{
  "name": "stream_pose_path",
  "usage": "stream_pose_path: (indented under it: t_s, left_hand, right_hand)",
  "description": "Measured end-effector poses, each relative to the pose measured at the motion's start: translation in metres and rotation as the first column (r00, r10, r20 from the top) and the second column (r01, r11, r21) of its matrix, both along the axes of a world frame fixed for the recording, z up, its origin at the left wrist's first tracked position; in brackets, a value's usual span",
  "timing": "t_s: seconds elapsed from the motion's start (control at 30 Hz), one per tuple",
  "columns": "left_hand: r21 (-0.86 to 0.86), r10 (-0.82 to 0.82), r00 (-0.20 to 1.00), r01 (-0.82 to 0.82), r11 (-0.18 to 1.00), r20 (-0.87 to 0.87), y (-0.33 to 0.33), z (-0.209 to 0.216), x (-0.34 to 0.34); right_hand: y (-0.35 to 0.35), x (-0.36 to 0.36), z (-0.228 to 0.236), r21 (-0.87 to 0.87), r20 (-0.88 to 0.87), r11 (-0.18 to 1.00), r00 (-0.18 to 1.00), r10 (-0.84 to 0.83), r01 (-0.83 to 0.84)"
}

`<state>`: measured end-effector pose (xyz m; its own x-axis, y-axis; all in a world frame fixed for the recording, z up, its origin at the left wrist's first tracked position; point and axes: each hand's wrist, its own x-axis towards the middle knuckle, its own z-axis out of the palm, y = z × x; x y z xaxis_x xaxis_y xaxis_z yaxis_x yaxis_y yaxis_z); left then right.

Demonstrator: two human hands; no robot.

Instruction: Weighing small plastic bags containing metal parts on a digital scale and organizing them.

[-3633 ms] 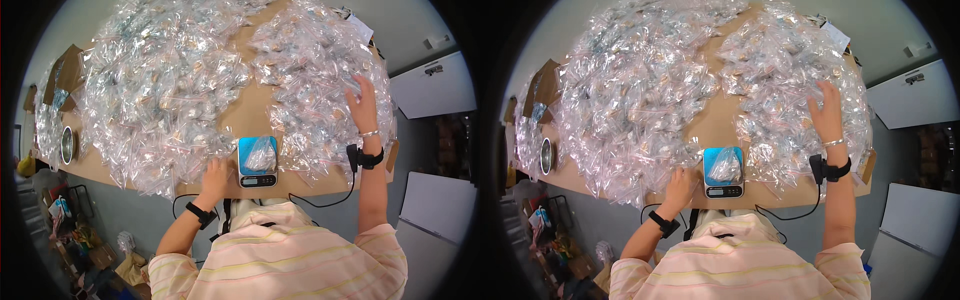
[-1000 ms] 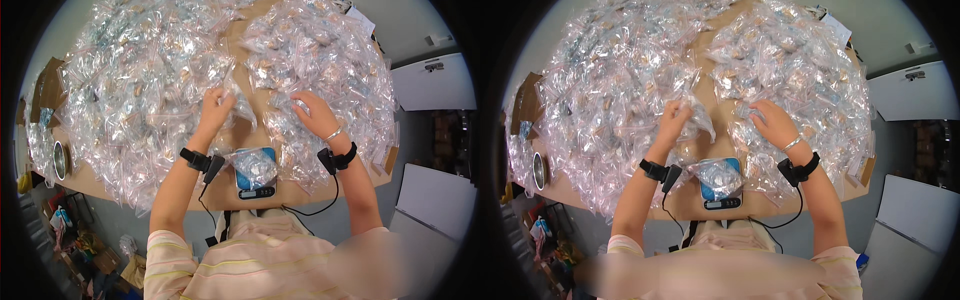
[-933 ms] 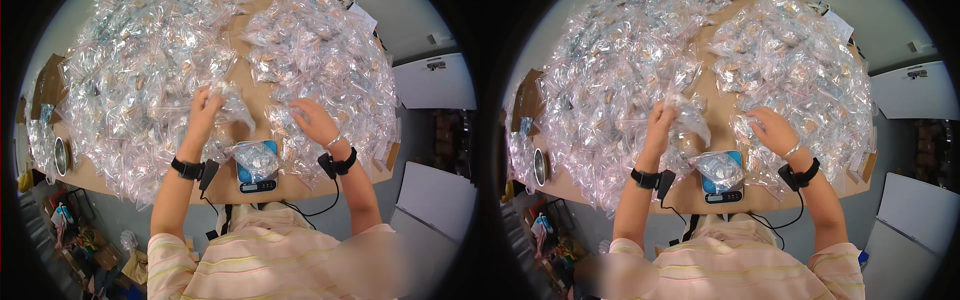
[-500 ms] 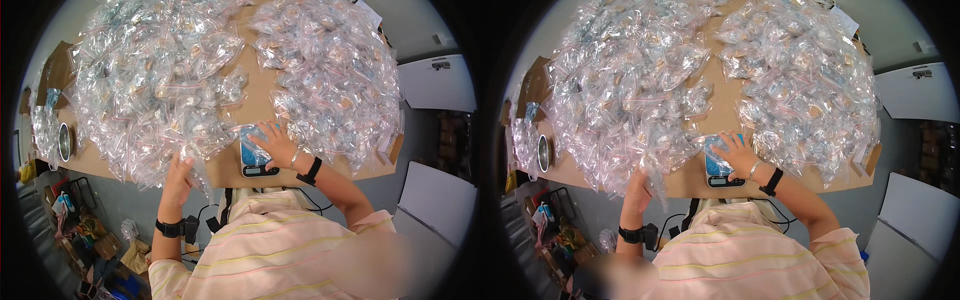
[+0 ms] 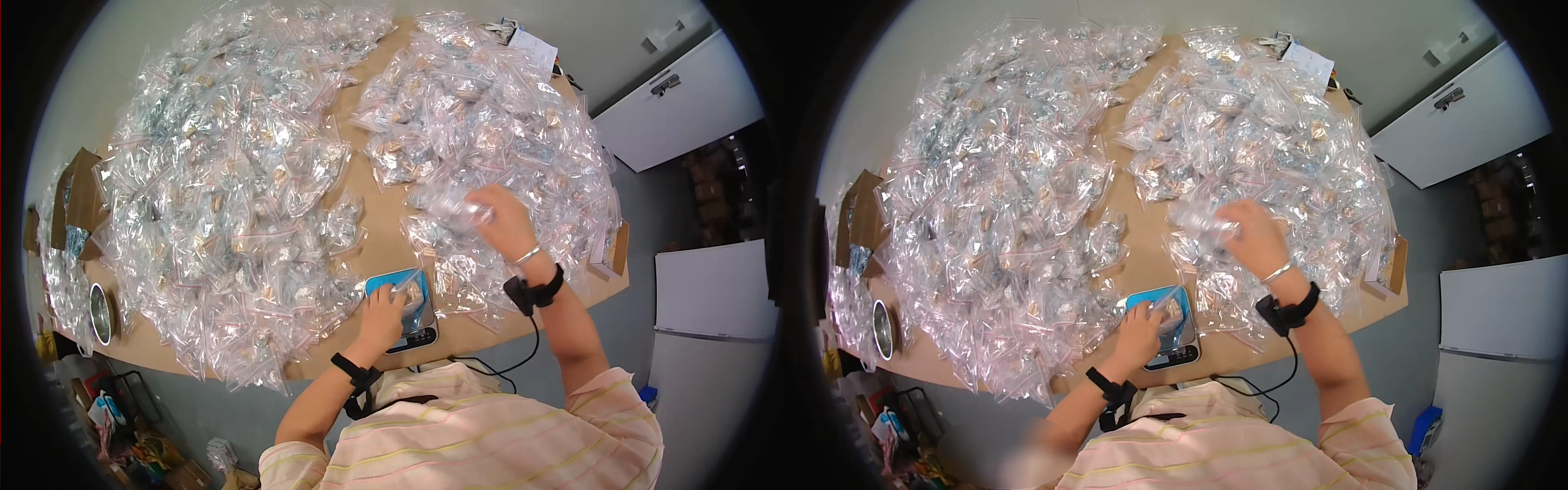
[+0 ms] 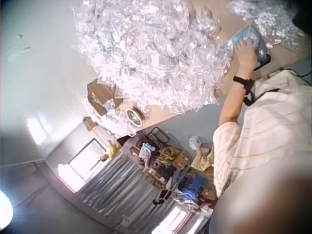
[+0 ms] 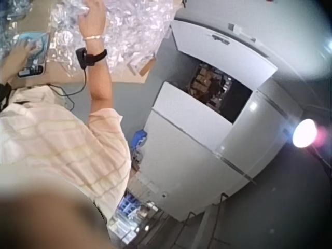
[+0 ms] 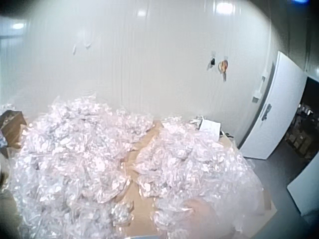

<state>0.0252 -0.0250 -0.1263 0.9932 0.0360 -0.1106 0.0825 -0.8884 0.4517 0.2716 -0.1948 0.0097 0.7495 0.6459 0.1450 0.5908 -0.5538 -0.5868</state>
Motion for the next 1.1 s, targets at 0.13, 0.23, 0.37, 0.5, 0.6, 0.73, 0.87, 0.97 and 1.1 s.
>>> stream_pose_path:
  t_s: [0.13,0.23,0.37,0.5,0.6,0.73,0.87,0.97,1.1]
  left_hand:
    - [-0.092,0.003,0.989,0.011,0.996,0.151,0.011,0.038,0.038]
    - [-0.269,0.208,0.962,-0.157,0.95,0.176,0.061,0.032,0.083]
    - [-0.078,0.377,0.911,-0.369,0.926,0.165,0.11,0.022,0.127]
    - [0.302,0.206,0.978,-0.206,0.931,0.03,0.125,-0.025,0.136]
    - [0.284,0.218,0.963,-0.167,0.944,-0.161,0.126,-0.036,0.147]
    - [0.192,0.225,0.969,-0.203,0.96,-0.099,0.121,-0.022,0.129]
    - [0.062,0.306,0.951,-0.308,0.949,0.034,0.116,0.046,0.078]
    - [0.076,0.296,0.942,-0.31,0.948,0.157,0.116,0.102,0.026]
    - [0.073,0.345,0.92,-0.363,0.929,0.186,0.117,0.114,-0.043]
  right_hand:
    - [-0.037,0.092,0.063,0.048,0.454,0.964,0.853,-0.256,0.263]
    - [-0.038,0.107,0.074,0.016,0.533,0.956,0.806,-0.257,0.294]
    - [-0.036,0.076,0.061,0.02,0.475,0.981,0.862,-0.178,0.192]
    - [-0.035,0.027,0.038,-0.06,0.377,0.987,0.919,-0.116,0.149]
    - [-0.032,-0.007,0.023,-0.037,0.223,0.997,0.973,-0.063,0.073]
    - [-0.025,-0.043,-0.001,-0.006,0.007,0.995,0.995,0.096,-0.096]
    - [-0.016,-0.067,-0.02,-0.008,-0.105,0.986,0.981,0.164,-0.166]
    - [-0.003,-0.081,-0.054,-0.009,-0.21,0.96,0.939,0.272,-0.28]
    - [0.028,-0.118,-0.077,-0.166,-0.116,0.903,0.917,0.381,-0.396]
